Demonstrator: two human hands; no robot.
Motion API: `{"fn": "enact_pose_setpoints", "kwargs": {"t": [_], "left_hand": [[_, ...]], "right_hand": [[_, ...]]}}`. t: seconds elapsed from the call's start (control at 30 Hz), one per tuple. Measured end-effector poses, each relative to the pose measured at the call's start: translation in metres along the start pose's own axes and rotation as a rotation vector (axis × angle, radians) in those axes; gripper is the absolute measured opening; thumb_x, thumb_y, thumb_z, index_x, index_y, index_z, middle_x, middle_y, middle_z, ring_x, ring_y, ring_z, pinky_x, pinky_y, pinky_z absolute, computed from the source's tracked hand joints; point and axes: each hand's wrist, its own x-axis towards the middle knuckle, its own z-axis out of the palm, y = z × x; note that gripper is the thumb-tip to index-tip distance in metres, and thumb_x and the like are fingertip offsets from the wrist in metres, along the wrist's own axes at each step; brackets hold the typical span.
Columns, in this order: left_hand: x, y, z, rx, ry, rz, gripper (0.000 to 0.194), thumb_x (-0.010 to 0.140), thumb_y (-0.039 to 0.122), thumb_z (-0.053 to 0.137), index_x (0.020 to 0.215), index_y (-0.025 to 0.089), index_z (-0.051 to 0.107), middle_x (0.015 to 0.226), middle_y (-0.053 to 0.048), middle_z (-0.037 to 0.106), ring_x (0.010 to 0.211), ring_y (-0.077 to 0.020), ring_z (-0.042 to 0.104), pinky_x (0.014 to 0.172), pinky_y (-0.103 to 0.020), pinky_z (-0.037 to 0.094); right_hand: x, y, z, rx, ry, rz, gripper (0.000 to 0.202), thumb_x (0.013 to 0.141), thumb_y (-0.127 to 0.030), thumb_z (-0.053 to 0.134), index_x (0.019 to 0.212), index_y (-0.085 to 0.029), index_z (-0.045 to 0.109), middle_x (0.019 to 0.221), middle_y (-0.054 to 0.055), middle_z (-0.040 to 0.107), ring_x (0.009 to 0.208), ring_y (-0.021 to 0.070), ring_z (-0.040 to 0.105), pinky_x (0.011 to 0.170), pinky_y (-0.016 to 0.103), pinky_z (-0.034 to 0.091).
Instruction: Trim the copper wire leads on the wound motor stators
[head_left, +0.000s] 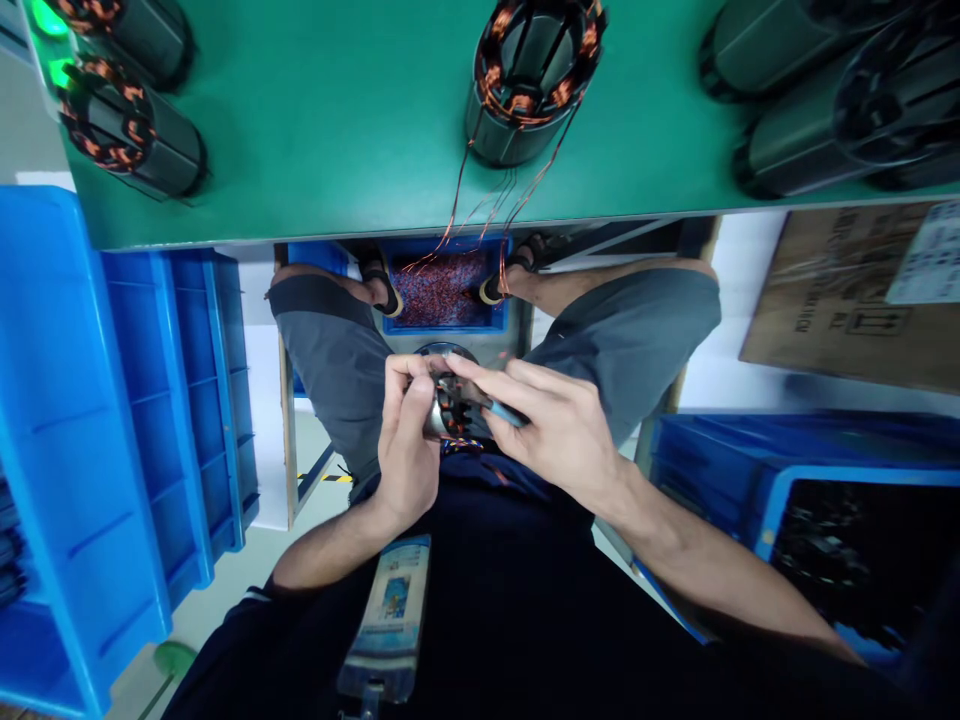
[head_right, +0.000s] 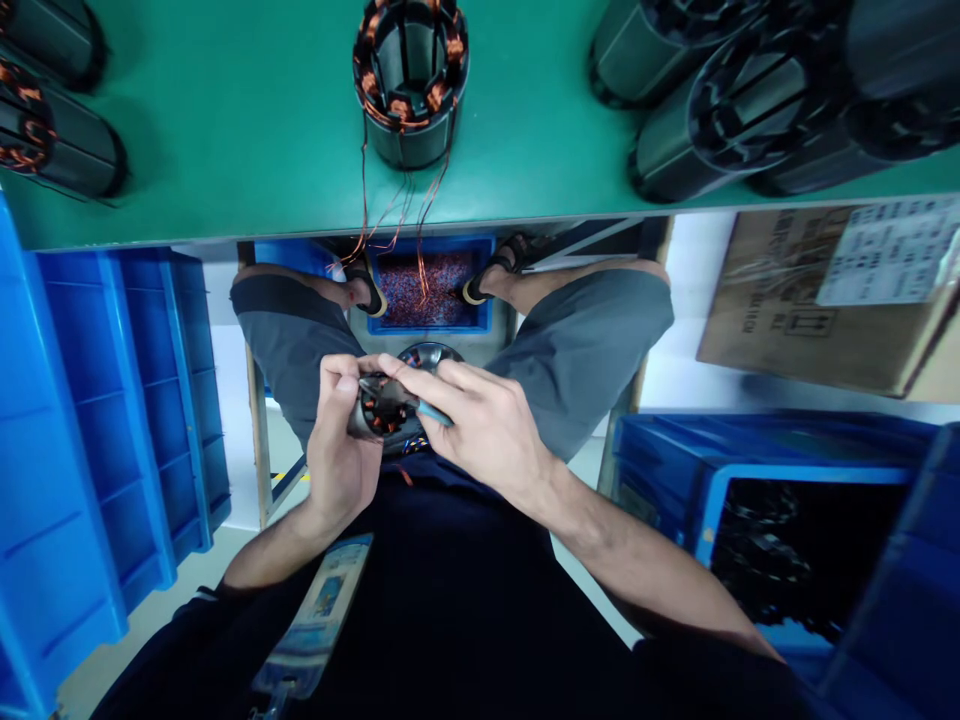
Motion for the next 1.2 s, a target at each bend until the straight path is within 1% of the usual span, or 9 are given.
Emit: {"fn": "enact_pose_setpoints", "kwargs": {"t": [0.07,0.13,0.23,0.3,0.5,0.73,1.0,1.1,1.2], "left_hand": [[0.014,-0.007,-0.005,-0.013,0.084,-0.037,0.033,0.103,0.046,0.082,0.099,0.026,0.056,0.1,0.001,0.064,0.088,-0.0135,0.061,0.073,-0.021,0.054],[0.026,-0.011,-0.01,-0.021,0.144,-0.096,0.034,0.1,0.047,0.083,0.101,0.026,0.056,0.095,0.003,0.059,0.081,-0.0132,0.059,0.066,-0.021,0.051],[0.031,-0.008,-0.018,-0.026,0.102,-0.139,0.038,0.096,0.052,0.085,0.109,0.027,0.059,0.105,0.0,0.065,0.088,-0.0162,0.064,0.065,-0.024,0.053],[0.026,-0.002,-0.021,-0.029,0.04,-0.13,0.043,0.093,0.052,0.087,0.117,0.028,0.061,0.114,-0.002,0.069,0.093,-0.0178,0.066,0.068,-0.026,0.055],[0.004,0.013,-0.015,-0.004,-0.038,-0.105,0.049,0.095,0.055,0.089,0.126,0.03,0.06,0.107,-0.001,0.071,0.086,-0.0157,0.066,0.068,-0.024,0.054],[-0.011,0.014,-0.01,0.0,-0.133,-0.031,0.034,0.108,0.049,0.078,0.132,0.03,0.064,0.11,-0.001,0.066,0.093,-0.014,0.066,0.074,-0.023,0.057],[-0.021,0.011,-0.016,0.046,-0.151,0.0,0.032,0.111,0.05,0.074,0.135,0.031,0.065,0.123,-0.004,0.063,0.095,-0.0134,0.064,0.077,-0.023,0.059],[-0.018,0.006,-0.016,0.06,-0.125,0.001,0.034,0.11,0.051,0.076,0.134,0.031,0.064,0.123,-0.003,0.064,0.097,-0.0136,0.063,0.076,-0.022,0.057],[-0.012,0.002,-0.02,0.089,-0.092,-0.01,0.037,0.109,0.056,0.075,0.132,0.031,0.061,0.111,-0.002,0.065,0.091,-0.0148,0.061,0.073,-0.022,0.053]], "right_hand": [[0.011,0.014,0.016,0.142,-0.069,0.086,0.054,0.104,-0.014,0.065,0.155,-0.028,0.076,0.117,0.002,0.087,0.104,0.0183,0.083,0.098,0.029,0.066],[0.023,0.029,0.031,0.269,-0.106,0.176,0.052,0.103,-0.014,0.067,0.152,-0.028,0.078,0.135,0.002,0.086,0.121,0.0217,0.083,0.111,0.032,0.065],[0.031,0.041,0.041,0.324,-0.118,0.238,0.055,0.1,-0.011,0.065,0.151,-0.027,0.078,0.145,0.002,0.082,0.135,0.0248,0.079,0.12,0.038,0.061],[0.028,0.039,0.036,0.315,-0.119,0.206,0.057,0.101,-0.012,0.064,0.156,-0.026,0.075,0.148,0.004,0.081,0.134,0.0256,0.078,0.121,0.041,0.061],[0.004,0.011,0.0,0.174,-0.121,0.051,0.07,0.103,-0.012,0.06,0.171,-0.028,0.059,0.119,0.007,0.075,0.111,0.0254,0.072,0.104,0.046,0.065],[0.002,-0.01,-0.015,0.066,-0.068,-0.022,0.073,0.101,-0.01,0.064,0.171,-0.029,0.058,0.125,0.009,0.071,0.115,0.0289,0.068,0.105,0.05,0.062],[-0.003,-0.02,-0.023,-0.005,-0.051,-0.027,0.055,0.106,-0.015,0.067,0.159,-0.028,0.072,0.089,0.0,0.069,0.081,0.0161,0.07,0.081,0.029,0.064],[-0.001,-0.015,-0.019,0.058,-0.089,0.008,0.058,0.104,-0.012,0.07,0.159,-0.032,0.072,0.097,-0.001,0.08,0.082,0.0137,0.076,0.082,0.024,0.065],[0.008,-0.005,-0.009,0.238,-0.095,0.044,0.053,0.105,-0.013,0.069,0.155,-0.029,0.076,0.126,0.002,0.087,0.106,0.0178,0.085,0.103,0.029,0.068]]}}
